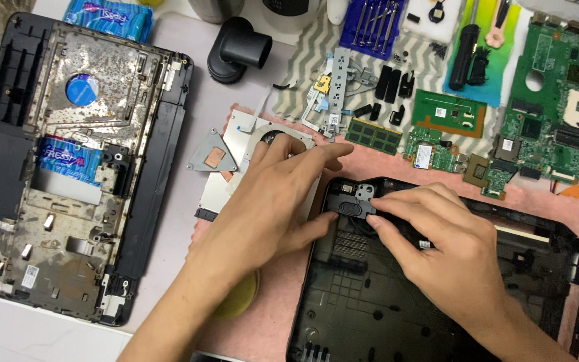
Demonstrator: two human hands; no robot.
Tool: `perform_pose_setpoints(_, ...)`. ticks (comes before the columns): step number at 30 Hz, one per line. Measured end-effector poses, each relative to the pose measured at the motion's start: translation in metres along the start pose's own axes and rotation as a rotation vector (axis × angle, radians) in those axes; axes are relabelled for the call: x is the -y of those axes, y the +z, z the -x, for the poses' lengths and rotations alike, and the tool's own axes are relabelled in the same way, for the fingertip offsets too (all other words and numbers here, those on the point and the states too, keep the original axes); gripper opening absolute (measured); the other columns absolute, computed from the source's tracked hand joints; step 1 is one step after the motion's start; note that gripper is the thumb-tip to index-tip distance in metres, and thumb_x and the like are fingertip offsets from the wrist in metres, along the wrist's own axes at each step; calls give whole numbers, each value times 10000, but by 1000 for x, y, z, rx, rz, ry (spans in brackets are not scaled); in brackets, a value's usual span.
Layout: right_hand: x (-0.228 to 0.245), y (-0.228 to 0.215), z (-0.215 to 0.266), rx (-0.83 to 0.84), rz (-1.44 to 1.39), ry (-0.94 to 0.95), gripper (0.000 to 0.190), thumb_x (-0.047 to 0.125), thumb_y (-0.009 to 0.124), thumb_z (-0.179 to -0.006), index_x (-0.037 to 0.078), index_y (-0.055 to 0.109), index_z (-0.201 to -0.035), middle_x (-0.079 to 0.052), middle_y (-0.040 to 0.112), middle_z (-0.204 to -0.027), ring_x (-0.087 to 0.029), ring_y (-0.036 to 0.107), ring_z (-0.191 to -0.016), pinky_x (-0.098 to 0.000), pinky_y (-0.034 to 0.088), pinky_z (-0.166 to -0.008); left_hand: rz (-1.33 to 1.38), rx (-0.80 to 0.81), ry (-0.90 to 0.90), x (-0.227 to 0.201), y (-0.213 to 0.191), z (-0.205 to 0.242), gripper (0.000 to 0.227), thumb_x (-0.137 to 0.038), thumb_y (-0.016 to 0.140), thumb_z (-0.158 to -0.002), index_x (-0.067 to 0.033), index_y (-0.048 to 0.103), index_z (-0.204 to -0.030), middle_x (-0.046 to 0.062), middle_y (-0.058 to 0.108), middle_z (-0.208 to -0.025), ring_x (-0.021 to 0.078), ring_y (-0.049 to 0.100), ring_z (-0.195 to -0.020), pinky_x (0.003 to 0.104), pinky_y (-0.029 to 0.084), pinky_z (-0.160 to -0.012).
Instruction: The person assembles a laptop by installing internal components into the chassis. They place a fan and heat sink assembly, connect ribbon cables, and secure metal brackets using a screwdriver.
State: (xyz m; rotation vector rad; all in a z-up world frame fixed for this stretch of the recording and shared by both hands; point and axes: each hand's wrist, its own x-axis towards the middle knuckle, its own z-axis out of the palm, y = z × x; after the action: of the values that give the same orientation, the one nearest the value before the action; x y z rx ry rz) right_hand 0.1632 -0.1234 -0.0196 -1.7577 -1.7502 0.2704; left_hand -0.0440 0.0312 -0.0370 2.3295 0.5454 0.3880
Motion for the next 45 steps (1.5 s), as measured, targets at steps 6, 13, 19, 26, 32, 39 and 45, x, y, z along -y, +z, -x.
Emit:
perform_pose_setpoints(6,0,1,3,-20,24,-10,55,21,877,-1006,16,864,-1060,-109,836,-1055,-251,788,-958,-379,621,-915,-18,-2,-6,2,6,-2,883,-223,920,-864,-155,505,-1640,25,806,-1193,325,536,-1066,482,417,-897)
perform_pose_setpoints(13,0,-1,-1,0,14,-27,71,-13,868,-1006,-17,879,-1076,-144,839,-1069,-283,785,-943,-408,628,-897,-39,-31,14,6,13,-2,909,-263,955,-825,-153,528,-1620,13,809,-1180,321,536,-1074,485,400,-895)
perform_pose_setpoints(19,-1,1,-4,-9,-21,-67,78,-45,869,-1005,-54,878,-1082,-164,835,-1069,-294,780,-961,-420,612,-915,-21,-20,2,4,11,-1,887,-252,936,-859,-161,509,-1631,6,785,-1126,307,515,-1067,481,385,-899)
perform_pose_setpoints(26,-4,1,-4,19,-18,-23,117,-31,880,-998,-50,887,-1113,-183,846,-1102,-316,805,-1007,-455,642,-948,-2,-22,1,5,12,0,845,-286,893,-902,-172,507,-1645,-2,801,-1166,301,519,-1081,470,385,-931)
perform_pose_setpoints(32,-4,2,-4,5,-22,-39,65,-47,863,-1020,-46,876,-1084,-165,838,-1061,-300,783,-964,-426,609,-935,11,-11,-17,5,11,1,819,-279,868,-937,-191,478,-1651,-14,803,-1179,283,504,-1070,455,378,-941)
perform_pose_setpoints(39,-6,2,-1,34,-25,-16,111,-3,883,-1007,-26,880,-1115,-161,843,-1091,-296,794,-994,-418,627,-951,11,-21,-18,7,13,3,841,-279,855,-934,-194,471,-1677,-6,798,-1229,288,508,-1077,454,362,-956)
perform_pose_setpoints(45,-6,4,1,31,4,-39,81,4,883,-1018,-15,882,-1097,-137,834,-1073,-287,776,-974,-409,603,-930,-3,-31,-10,6,16,2,833,-278,864,-915,-176,495,-1655,-14,785,-1221,300,525,-1112,471,362,-969)
